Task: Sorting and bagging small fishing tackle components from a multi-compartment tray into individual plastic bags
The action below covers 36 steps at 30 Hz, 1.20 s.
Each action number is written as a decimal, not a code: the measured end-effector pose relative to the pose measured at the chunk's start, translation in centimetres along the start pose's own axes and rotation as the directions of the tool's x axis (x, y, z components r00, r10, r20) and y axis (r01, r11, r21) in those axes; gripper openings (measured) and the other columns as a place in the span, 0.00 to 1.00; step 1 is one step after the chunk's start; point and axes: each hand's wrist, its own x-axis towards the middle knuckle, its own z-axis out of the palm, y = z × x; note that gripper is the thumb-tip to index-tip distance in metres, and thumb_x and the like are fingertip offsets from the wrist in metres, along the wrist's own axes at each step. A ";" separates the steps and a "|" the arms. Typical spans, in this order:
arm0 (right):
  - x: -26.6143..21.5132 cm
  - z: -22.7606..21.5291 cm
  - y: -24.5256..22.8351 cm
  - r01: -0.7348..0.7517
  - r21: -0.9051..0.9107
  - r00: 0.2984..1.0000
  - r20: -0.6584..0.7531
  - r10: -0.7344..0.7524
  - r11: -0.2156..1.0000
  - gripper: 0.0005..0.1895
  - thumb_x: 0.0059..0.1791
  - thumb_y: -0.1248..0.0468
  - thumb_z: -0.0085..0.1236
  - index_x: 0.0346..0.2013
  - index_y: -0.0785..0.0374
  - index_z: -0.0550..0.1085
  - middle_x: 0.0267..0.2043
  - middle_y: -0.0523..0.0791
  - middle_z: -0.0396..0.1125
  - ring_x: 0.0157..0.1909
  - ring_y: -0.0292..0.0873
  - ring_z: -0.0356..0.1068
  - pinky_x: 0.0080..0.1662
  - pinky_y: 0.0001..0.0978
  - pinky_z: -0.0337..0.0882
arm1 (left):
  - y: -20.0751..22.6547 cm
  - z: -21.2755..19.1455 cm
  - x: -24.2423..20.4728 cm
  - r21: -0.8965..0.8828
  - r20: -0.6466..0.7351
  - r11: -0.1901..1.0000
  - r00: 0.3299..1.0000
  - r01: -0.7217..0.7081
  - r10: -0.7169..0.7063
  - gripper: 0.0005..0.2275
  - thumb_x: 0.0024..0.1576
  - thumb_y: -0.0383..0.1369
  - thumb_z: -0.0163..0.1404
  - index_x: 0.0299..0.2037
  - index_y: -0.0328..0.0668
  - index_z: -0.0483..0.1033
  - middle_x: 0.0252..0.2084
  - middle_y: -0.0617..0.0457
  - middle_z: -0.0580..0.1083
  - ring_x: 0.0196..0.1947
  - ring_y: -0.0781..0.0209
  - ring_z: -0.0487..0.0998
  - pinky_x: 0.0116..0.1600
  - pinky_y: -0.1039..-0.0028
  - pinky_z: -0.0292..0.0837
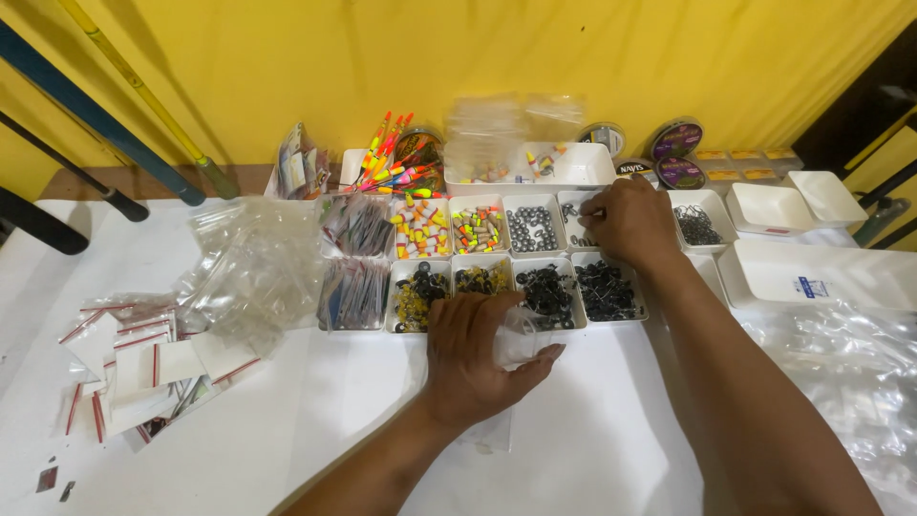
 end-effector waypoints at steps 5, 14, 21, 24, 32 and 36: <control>0.0 0.1 0.3 -0.053 0.033 0.998 0.026 0.052 0.998 0.09 0.46 0.55 0.62 0.40 0.43 0.85 0.36 0.48 0.74 0.51 0.56 0.71 0.52 0.56 0.72 | -0.5 0.3 -0.1 -0.014 -0.010 1.000 1.000 0.002 -0.002 0.22 0.49 0.45 0.62 0.49 0.43 0.76 0.33 0.56 0.73 0.35 0.58 0.78 0.45 0.69 0.73; -4.8 -6.2 -4.2 -0.013 0.462 0.994 -0.089 0.061 0.887 0.08 0.51 0.62 0.61 0.43 0.53 0.82 0.39 0.52 0.74 0.52 0.61 0.72 0.52 0.60 0.71 | -0.6 0.3 -0.2 -0.070 -0.010 0.997 1.000 0.028 -0.029 0.22 0.49 0.43 0.63 0.50 0.39 0.75 0.32 0.56 0.72 0.35 0.58 0.78 0.48 0.70 0.72; -10.0 -14.1 -9.9 0.290 0.729 0.953 -0.157 -0.260 0.620 0.06 0.45 0.70 0.66 0.35 0.59 0.84 0.32 0.51 0.77 0.44 0.54 0.75 0.53 0.47 0.70 | -0.9 0.5 -0.5 -0.081 -0.025 0.990 0.993 0.114 -0.117 0.27 0.45 0.43 0.64 0.53 0.42 0.73 0.33 0.57 0.69 0.34 0.59 0.75 0.49 0.69 0.66; -10.9 -13.9 -10.6 0.327 0.730 0.936 -0.163 -0.312 0.601 0.11 0.41 0.73 0.68 0.35 0.57 0.84 0.33 0.49 0.77 0.43 0.51 0.77 0.51 0.46 0.72 | -1.0 0.5 -0.5 -0.064 -0.029 0.991 0.992 0.120 -0.122 0.26 0.44 0.42 0.64 0.52 0.42 0.72 0.31 0.57 0.68 0.34 0.57 0.76 0.47 0.66 0.67; -11.1 -12.6 -11.8 0.319 0.715 0.926 -0.094 -0.367 0.622 0.14 0.37 0.77 0.68 0.34 0.59 0.82 0.31 0.49 0.77 0.41 0.54 0.80 0.49 0.49 0.74 | -0.9 0.5 -0.4 -0.076 -0.022 0.982 0.985 0.170 -0.173 0.29 0.43 0.42 0.65 0.54 0.41 0.72 0.34 0.51 0.71 0.36 0.51 0.77 0.47 0.64 0.70; -11.2 -12.5 -12.3 0.317 0.684 0.929 -0.085 -0.359 0.658 0.15 0.38 0.77 0.68 0.36 0.59 0.82 0.30 0.50 0.77 0.39 0.57 0.79 0.48 0.50 0.74 | -1.2 1.1 -1.3 0.000 -0.001 0.977 0.977 0.215 -0.215 0.31 0.42 0.46 0.65 0.54 0.43 0.72 0.36 0.52 0.72 0.39 0.54 0.78 0.48 0.64 0.66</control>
